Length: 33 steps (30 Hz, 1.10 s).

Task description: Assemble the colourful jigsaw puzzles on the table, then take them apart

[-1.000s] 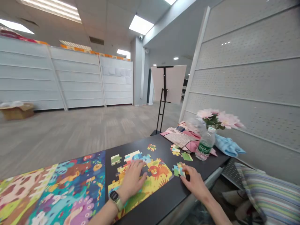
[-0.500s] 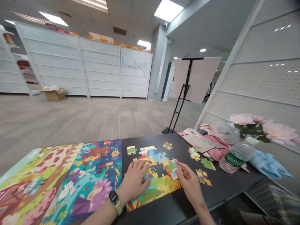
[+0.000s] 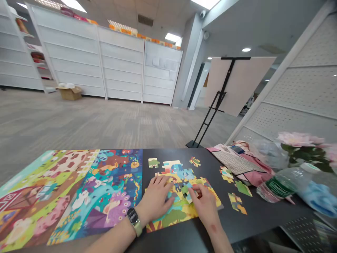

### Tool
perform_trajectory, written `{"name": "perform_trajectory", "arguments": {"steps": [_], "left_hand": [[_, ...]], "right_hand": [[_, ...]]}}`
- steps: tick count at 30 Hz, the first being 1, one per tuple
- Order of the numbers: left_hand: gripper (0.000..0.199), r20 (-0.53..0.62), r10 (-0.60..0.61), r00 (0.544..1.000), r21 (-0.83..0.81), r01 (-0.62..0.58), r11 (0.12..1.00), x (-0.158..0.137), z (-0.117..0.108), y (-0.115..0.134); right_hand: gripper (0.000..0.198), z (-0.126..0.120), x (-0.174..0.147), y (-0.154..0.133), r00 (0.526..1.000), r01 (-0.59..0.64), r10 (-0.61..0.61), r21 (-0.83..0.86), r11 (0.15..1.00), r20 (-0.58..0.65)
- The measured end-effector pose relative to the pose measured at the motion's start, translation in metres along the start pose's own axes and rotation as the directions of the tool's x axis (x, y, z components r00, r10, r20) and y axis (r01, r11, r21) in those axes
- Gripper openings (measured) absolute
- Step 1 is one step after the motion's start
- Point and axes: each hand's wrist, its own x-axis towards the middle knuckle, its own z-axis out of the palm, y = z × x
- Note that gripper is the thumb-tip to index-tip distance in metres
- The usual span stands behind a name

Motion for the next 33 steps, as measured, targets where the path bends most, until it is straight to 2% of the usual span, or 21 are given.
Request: {"name": "perform_trajectory", "arguments": {"steps": [8,12,16,18,23,27,30,32,33], "left_hand": [[0.032,-0.014,0.009,1.0,0.002,-0.009,1.0,-0.001,0.003,-0.002],[0.032,-0.012,0.009,1.0,-0.007,-0.01,1.0,-0.001,0.003,-0.002],[0.032,0.012,0.009,1.0,-0.013,-0.009,1.0,0.0,0.0,0.0],[0.033,0.029,0.005,1.0,-0.004,-0.004,1.0,0.0,0.0,0.001],[0.036,0.065,-0.003,0.998,0.007,0.003,1.0,0.0,-0.002,0.001],[0.038,0.082,-0.01,0.997,0.004,0.01,1.0,-0.001,-0.004,0.003],[0.059,0.122,-0.026,0.992,0.005,0.026,1.0,-0.001,-0.005,0.003],[0.076,0.149,-0.04,0.988,0.0,0.041,0.999,-0.002,-0.007,0.002],[0.078,0.154,-0.043,0.987,-0.008,0.045,0.999,-0.002,-0.008,0.001]], "right_hand": [[0.029,-0.005,-0.004,0.002,0.999,-0.044,0.043,0.143,0.989,0.005],[0.029,-0.006,-0.004,0.001,1.0,0.02,-0.021,0.121,0.992,0.005],[0.028,-0.009,-0.01,-0.005,0.987,0.112,-0.124,0.117,0.987,0.105],[0.03,-0.01,-0.012,-0.006,0.983,0.111,-0.131,0.148,0.983,0.13],[0.037,-0.006,-0.009,-0.002,1.0,0.009,-0.013,0.302,0.953,0.011],[0.038,-0.004,-0.009,0.001,0.999,-0.01,0.025,0.313,0.95,-0.045],[0.043,-0.011,-0.008,0.007,0.996,-0.01,0.038,0.324,0.946,-0.08],[0.048,-0.023,0.001,0.017,0.991,-0.013,0.063,0.375,0.927,-0.121],[0.05,-0.029,0.008,0.024,0.988,-0.017,0.077,0.399,0.917,-0.136]]}}
